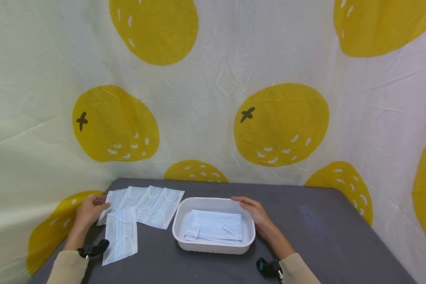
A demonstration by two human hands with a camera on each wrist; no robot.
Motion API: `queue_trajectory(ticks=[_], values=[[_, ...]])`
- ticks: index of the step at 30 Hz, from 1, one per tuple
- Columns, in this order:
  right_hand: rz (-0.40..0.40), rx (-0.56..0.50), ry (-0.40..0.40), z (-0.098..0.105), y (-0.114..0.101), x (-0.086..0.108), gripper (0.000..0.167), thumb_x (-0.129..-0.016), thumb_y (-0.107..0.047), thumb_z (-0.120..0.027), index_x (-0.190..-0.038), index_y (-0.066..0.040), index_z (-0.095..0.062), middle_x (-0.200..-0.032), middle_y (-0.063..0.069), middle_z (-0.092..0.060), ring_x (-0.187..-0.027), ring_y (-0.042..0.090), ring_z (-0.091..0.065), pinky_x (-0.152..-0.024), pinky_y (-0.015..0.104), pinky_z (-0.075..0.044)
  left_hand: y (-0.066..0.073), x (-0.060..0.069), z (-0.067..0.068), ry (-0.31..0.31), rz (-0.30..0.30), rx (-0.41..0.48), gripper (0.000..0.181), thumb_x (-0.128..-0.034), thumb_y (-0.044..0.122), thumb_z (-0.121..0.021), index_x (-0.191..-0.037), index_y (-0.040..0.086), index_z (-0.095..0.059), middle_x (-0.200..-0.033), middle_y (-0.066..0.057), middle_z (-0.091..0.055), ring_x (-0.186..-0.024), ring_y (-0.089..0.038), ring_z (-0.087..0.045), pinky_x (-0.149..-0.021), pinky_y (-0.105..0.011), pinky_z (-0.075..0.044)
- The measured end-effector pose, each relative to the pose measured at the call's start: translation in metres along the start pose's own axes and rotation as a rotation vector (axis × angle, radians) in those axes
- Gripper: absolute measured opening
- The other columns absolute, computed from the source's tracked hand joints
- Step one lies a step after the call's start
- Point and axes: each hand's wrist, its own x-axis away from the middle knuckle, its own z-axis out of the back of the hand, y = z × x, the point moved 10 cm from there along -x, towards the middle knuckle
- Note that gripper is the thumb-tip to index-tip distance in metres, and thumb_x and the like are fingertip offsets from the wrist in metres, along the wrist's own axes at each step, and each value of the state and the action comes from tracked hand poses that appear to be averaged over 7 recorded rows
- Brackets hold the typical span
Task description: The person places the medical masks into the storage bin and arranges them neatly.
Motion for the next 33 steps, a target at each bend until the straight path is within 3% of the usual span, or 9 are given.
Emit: queue_trajectory(ticks=[8,15,23,27,29,31,33], values=[[0.01,0.003,0.001,0.0,-0.001,-0.001,0.038,-0.109,-0.014,-0.046,-0.143,-0.007,-0.061,-0.155,0.014,-0.053,-0.141,0.032,-0.051,-0.114,0.044,-0.047,-0.005,-0.005,-0.005,0.014,-0.009,-0.022,0.053,-0.0935,0.009,-0.071,-0.141,-0.007,-0.053,-0.137,-0.038,-0.053,-0.123,-0.053,-0.048,-0.101,-0.062,-0.049],[0.012,0.003,-0.004,-0.001,-0.001,-0.001,0.038,-0.109,-0.015,-0.047,-0.144,-0.006,-0.061,-0.155,0.014,-0.053,-0.142,0.033,-0.05,-0.114,0.044,-0.046,-0.006,-0.002,-0.005,0.013,-0.034,-0.055,0.053,-0.0882,-0.006,-0.067,-0.139,-0.009,-0.053,-0.134,-0.038,-0.053,-0.118,-0.052,-0.053,-0.099,-0.061,-0.052],[-0.003,0.01,0.005,-0.001,0.001,-0.001,0.038,-0.109,-0.015,-0.047,-0.143,-0.008,-0.062,-0.154,0.011,-0.055,-0.14,0.029,-0.052,-0.109,0.035,-0.049,-0.009,-0.002,-0.004,0.025,-0.011,-0.037,0.052,-0.0871,-0.006,-0.06,-0.139,-0.007,-0.054,-0.134,-0.036,-0.053,-0.115,-0.05,-0.052,-0.093,-0.058,-0.054],[-0.004,-0.005,0.006,-0.001,0.001,-0.001,0.038,-0.109,-0.014,-0.047,-0.143,-0.007,-0.062,-0.155,0.012,-0.054,-0.141,0.031,-0.052,-0.11,0.038,-0.049,-0.01,-0.001,-0.002,0.035,0.008,0.001,0.044,-0.0899,-0.002,-0.057,-0.134,-0.005,-0.062,-0.136,-0.038,-0.053,-0.113,-0.049,-0.051,-0.076,-0.041,-0.058],[-0.005,-0.008,0.007,-0.001,0.001,0.0,0.038,-0.109,-0.013,-0.046,-0.143,-0.007,-0.061,-0.155,0.013,-0.053,-0.14,0.032,-0.052,-0.111,0.04,-0.049,-0.011,-0.001,-0.002,0.034,0.025,0.028,0.04,-0.0919,0.001,-0.056,-0.131,-0.003,-0.066,-0.139,-0.037,-0.053,-0.114,-0.048,-0.051,-0.07,-0.032,-0.053],[0.002,-0.006,0.002,-0.001,0.0,0.0,0.038,-0.109,-0.013,-0.046,-0.144,-0.006,-0.061,-0.156,0.015,-0.052,-0.14,0.033,-0.052,-0.112,0.041,-0.049,-0.012,-0.001,-0.002,0.025,0.043,0.06,0.04,-0.0931,0.004,-0.054,-0.129,-0.005,-0.067,-0.143,-0.037,-0.052,-0.114,-0.046,-0.049,-0.07,-0.031,-0.048],[0.008,-0.001,-0.001,-0.001,-0.001,0.0,0.039,-0.109,-0.013,-0.045,-0.144,-0.006,-0.06,-0.156,0.015,-0.052,-0.14,0.033,-0.052,-0.113,0.043,-0.048,-0.014,-0.002,-0.004,0.007,0.058,0.09,0.039,-0.0955,0.006,-0.053,-0.13,-0.007,-0.066,-0.144,-0.036,-0.052,-0.117,-0.046,-0.049,-0.079,-0.039,-0.051]])
